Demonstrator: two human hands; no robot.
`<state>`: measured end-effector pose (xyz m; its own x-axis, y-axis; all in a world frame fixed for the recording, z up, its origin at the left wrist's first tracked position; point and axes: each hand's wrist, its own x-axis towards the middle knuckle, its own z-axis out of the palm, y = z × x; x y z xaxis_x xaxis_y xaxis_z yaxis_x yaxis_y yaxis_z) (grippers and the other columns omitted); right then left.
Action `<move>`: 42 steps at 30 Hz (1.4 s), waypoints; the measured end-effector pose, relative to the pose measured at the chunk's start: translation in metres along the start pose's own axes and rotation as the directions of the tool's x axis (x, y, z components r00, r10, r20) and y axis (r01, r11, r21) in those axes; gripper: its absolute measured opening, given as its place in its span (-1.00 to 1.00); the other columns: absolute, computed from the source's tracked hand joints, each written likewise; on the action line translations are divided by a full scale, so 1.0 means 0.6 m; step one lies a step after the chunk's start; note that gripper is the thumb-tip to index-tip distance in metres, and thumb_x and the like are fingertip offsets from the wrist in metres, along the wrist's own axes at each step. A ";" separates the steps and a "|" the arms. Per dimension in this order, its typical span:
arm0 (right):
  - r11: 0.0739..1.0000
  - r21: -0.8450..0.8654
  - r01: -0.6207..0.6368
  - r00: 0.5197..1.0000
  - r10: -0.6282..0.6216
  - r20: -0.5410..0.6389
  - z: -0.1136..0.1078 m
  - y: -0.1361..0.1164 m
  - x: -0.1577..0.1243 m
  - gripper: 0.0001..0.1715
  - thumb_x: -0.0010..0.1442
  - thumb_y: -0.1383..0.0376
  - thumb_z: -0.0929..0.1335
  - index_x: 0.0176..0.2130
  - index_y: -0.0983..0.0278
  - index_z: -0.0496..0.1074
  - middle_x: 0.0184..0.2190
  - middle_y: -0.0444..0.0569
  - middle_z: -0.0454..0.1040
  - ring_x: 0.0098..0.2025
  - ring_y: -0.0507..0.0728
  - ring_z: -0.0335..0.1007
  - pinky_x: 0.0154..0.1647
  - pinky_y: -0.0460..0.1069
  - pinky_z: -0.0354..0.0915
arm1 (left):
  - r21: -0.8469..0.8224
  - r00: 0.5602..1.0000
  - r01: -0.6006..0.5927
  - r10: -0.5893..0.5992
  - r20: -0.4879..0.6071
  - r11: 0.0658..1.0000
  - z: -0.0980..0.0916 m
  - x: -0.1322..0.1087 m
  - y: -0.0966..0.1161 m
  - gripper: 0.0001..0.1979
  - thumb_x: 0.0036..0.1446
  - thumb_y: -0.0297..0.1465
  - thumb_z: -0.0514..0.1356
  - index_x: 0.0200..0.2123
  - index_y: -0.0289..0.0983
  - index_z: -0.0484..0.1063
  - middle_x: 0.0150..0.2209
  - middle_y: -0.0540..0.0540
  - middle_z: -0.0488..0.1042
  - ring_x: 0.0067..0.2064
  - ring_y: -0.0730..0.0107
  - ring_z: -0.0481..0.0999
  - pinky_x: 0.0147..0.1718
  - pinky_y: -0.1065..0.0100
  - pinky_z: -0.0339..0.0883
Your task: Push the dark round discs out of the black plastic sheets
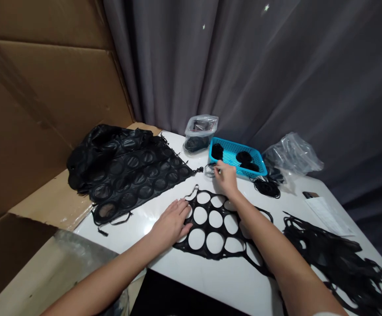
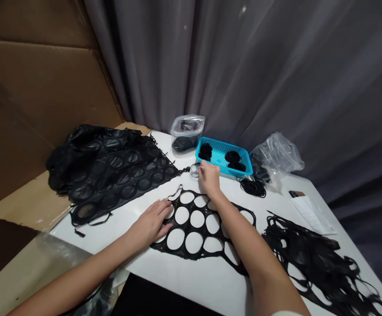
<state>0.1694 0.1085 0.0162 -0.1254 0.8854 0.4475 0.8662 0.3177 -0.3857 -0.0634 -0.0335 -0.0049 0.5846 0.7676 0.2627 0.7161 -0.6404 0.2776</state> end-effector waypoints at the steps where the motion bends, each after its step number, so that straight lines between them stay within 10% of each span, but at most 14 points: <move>1: 0.997 0.024 -0.079 0.996 0.080 -0.026 -0.009 0.013 0.014 -0.82 0.18 0.36 0.23 -0.47 0.20 0.22 -0.55 -0.07 0.33 -0.44 0.15 0.20 -0.31 0.03 0.01 | 0.006 1.000 0.002 -0.002 -0.009 1.000 -0.001 -0.001 -0.002 -0.61 0.24 -0.36 0.23 0.10 -0.32 0.31 0.14 -0.29 0.40 0.24 0.02 0.35 0.27 0.01 0.18; 7: 0.887 0.371 -0.276 0.952 0.199 0.232 -0.037 -0.002 -0.015 -0.71 0.07 0.18 0.34 -0.53 0.19 0.16 -0.59 -0.15 0.28 -0.48 0.11 0.20 -0.41 -0.03 0.06 | 0.061 0.987 0.070 -0.061 -0.148 0.996 -0.012 -0.031 0.001 -0.66 0.35 -0.33 0.11 0.13 -0.32 0.32 0.21 -0.29 0.36 0.33 -0.01 0.23 0.28 -0.07 0.14; 13: 0.822 0.533 -0.199 0.882 -0.087 0.464 -0.031 -0.105 -0.133 -0.73 0.18 0.21 0.33 -0.50 0.21 0.22 -0.53 -0.18 0.32 -0.42 0.07 0.24 -0.36 -0.05 0.13 | 0.138 0.986 0.067 -0.044 -0.162 0.988 -0.006 -0.083 0.045 -0.69 0.35 -0.38 0.07 0.08 -0.39 0.39 0.08 -0.30 0.44 0.16 0.02 0.41 0.22 -0.03 0.24; 33: 0.845 0.535 0.015 0.887 -0.258 0.383 -0.012 -0.133 -0.187 -0.77 0.24 0.38 0.36 -0.45 0.23 0.31 -0.42 -0.18 0.45 -0.27 0.09 0.36 -0.12 0.01 0.12 | 0.175 0.988 0.100 -0.078 -0.131 0.980 0.005 -0.091 0.054 -0.60 0.35 -0.32 0.08 0.16 -0.39 0.35 0.11 -0.29 0.44 0.16 0.00 0.39 0.20 0.00 0.24; 42: 0.845 0.236 0.480 0.796 -0.532 0.289 -0.002 -0.130 -0.180 -0.83 0.29 0.47 0.22 -0.27 0.25 0.32 -0.23 0.03 0.51 -0.14 0.17 0.35 0.03 0.12 0.04 | 0.127 0.988 0.098 -0.082 -0.127 0.987 0.008 -0.090 0.052 -0.63 0.33 -0.36 0.08 0.15 -0.37 0.36 0.10 -0.27 0.45 0.17 0.02 0.38 0.21 0.00 0.22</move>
<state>0.1158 -0.0122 -0.0009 -0.7005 0.6335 0.3285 0.5579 0.7732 -0.3015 -0.0707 -0.0948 -0.0149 0.4705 0.8081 0.3544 0.8127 -0.5533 0.1829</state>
